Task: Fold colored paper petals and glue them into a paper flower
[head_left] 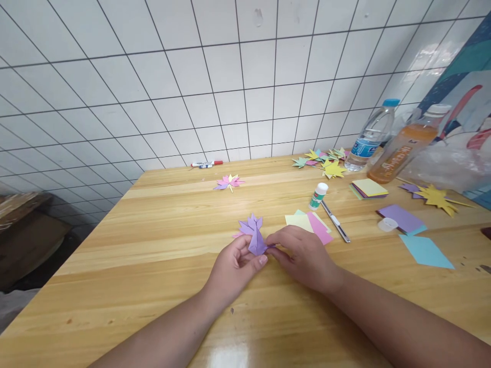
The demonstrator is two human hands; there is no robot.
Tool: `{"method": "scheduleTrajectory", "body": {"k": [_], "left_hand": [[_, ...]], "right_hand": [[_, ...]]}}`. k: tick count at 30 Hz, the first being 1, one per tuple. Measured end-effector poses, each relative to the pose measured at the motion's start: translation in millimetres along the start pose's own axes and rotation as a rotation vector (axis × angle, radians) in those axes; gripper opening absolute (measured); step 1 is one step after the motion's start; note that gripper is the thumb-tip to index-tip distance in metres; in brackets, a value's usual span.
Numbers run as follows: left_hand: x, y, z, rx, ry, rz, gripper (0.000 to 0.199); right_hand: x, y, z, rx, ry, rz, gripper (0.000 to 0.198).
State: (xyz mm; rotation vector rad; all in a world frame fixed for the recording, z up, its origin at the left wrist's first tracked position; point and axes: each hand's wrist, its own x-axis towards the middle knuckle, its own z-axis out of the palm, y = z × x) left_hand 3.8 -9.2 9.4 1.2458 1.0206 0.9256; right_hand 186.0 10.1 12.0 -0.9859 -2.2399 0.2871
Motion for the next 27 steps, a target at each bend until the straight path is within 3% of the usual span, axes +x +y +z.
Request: {"method": "scheduleTrajectory", "body": {"k": [4,9,12,27], "left_hand": [[0.9,-0.7,2.0,-0.009,0.013,-0.008,0.029],[2.3,-1.8,0.6,-0.005,0.028,-0.028,0.026],[1.8,-3.9,1.1,-0.022,0.000,-0.008,0.023],[1.9,-6.0,1.0,0.056,0.014,-0.004,0.017]], "right_hand": [[-0.7,-1.8,1.1,0.034,-0.027,0.008,0.016],[3.0,-1.4,4.8,0.352,-0.028,0.230,0.011],[5.9,0.3,5.4,0.451,-0.063,0.270,0.012],[5.2,-1.8,7.7,0.514,-0.067,0.385,0.009]]}}
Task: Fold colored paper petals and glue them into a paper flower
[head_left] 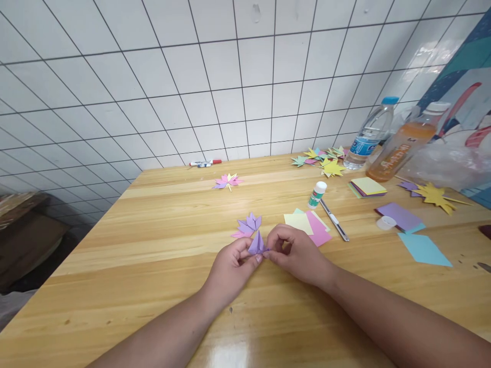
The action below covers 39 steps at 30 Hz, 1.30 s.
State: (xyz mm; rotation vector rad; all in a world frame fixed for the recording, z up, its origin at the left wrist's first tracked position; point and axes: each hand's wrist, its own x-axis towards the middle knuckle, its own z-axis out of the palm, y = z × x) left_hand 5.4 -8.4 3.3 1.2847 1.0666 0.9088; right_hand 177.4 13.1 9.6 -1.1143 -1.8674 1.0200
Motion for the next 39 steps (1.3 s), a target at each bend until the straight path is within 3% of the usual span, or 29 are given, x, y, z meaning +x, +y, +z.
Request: {"method": "scheduleTrajectory", "body": {"k": [6,12,22,39], "left_hand": [[0.0,1.0,-0.4,-0.014,0.004,0.012,0.015],[-0.8,0.6,1.1,0.019,0.018,-0.006,0.018],[0.3,6.6,1.4,-0.013,0.081,-0.026,0.023],[-0.7,6.7,2.6,-0.042,0.065,-0.042,0.025]], "right_hand": [[1.1,-2.9,-0.6,0.109,0.005,-0.027,0.005],[2.3,0.5,0.4,0.233,-0.007,0.041,0.008],[0.0,-4.0,0.4,0.024,0.026,0.046,0.007],[-0.1,1.4,-0.7,0.029,-0.003,-0.116,0.011]]}}
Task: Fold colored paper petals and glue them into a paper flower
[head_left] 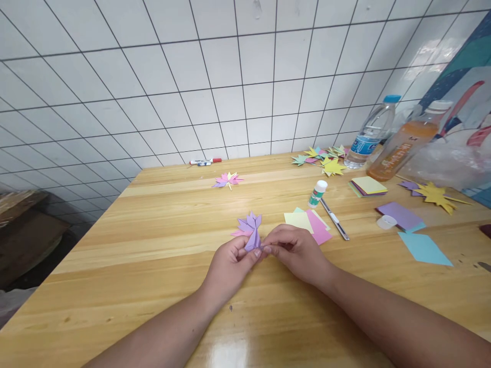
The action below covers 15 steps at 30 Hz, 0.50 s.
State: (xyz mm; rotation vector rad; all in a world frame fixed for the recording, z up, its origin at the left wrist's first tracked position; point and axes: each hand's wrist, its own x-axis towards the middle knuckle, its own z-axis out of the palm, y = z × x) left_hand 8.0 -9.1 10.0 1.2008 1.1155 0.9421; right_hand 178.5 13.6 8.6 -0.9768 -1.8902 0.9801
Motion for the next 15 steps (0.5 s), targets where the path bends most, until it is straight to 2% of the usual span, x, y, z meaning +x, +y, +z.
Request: {"method": "scheduleTrajectory", "body": {"k": [5,8,9,12,15], "left_hand": [[0.4,-0.9,-1.5,0.003,0.019,-0.013,0.029],[1.5,-5.2,-4.4,0.037,0.013,-0.020,0.028],[1.8,-6.4,-5.0,0.050,0.008,-0.013,0.027],[1.8,-7.7,-4.9,0.064,0.000,0.015,0.024],[1.0,-5.9,-3.1,0.049,0.000,0.026,0.020]], "right_hand": [[-0.9,0.0,2.4,-0.037,0.030,0.053,0.010],[-2.6,-1.2,5.2,-0.035,0.043,0.169,0.030],[-3.0,-1.5,6.0,-0.036,0.029,0.195,0.031],[-2.8,-1.4,7.1,-0.033,-0.020,0.225,0.013],[-1.0,-0.6,6.4,0.027,-0.030,0.292,0.009]]}}
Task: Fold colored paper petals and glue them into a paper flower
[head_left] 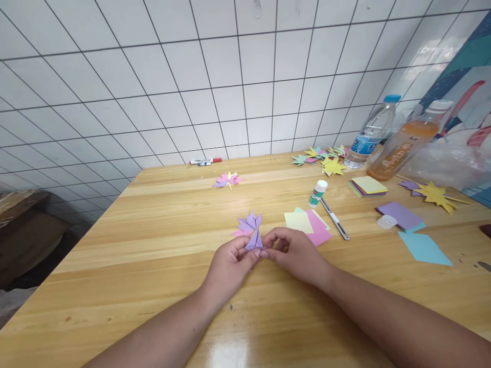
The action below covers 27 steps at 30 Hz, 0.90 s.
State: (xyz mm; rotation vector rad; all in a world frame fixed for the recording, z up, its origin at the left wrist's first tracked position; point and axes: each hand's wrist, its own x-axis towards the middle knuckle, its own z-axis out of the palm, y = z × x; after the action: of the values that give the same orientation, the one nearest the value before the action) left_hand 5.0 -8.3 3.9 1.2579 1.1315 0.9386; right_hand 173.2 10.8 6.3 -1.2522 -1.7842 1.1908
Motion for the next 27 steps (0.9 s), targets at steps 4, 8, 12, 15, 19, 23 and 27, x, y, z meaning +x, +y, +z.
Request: {"method": "scheduleTrajectory", "body": {"k": [4,8,12,15,19,23,27], "left_hand": [[-0.9,2.6,1.1,0.000,-0.002,0.001,0.017],[-1.3,2.8,0.7,0.008,-0.024,-0.007,0.018],[-2.2,-0.9,0.3,0.083,-0.036,0.037,0.018],[-1.8,-3.8,-0.5,0.156,-0.003,0.055,0.018],[-0.3,-2.5,-1.6,0.107,-0.020,0.067,0.021],[0.3,0.8,-1.2,0.072,0.003,0.049,0.022],[0.2,0.5,0.5,0.111,0.044,0.038,0.020]], "right_hand": [[1.7,-0.3,-1.7,0.055,-0.021,0.089,0.012],[1.6,-0.9,-1.8,0.076,-0.028,0.101,0.014],[1.4,-1.3,-1.2,0.088,-0.053,0.106,0.013],[1.3,-0.9,-0.7,0.063,-0.062,0.115,0.012],[0.6,-0.8,-0.8,0.044,-0.071,0.116,0.013],[0.9,-2.0,-2.3,0.061,-0.061,0.090,0.010],[2.2,-2.0,-2.9,0.090,-0.023,0.070,0.013]]}}
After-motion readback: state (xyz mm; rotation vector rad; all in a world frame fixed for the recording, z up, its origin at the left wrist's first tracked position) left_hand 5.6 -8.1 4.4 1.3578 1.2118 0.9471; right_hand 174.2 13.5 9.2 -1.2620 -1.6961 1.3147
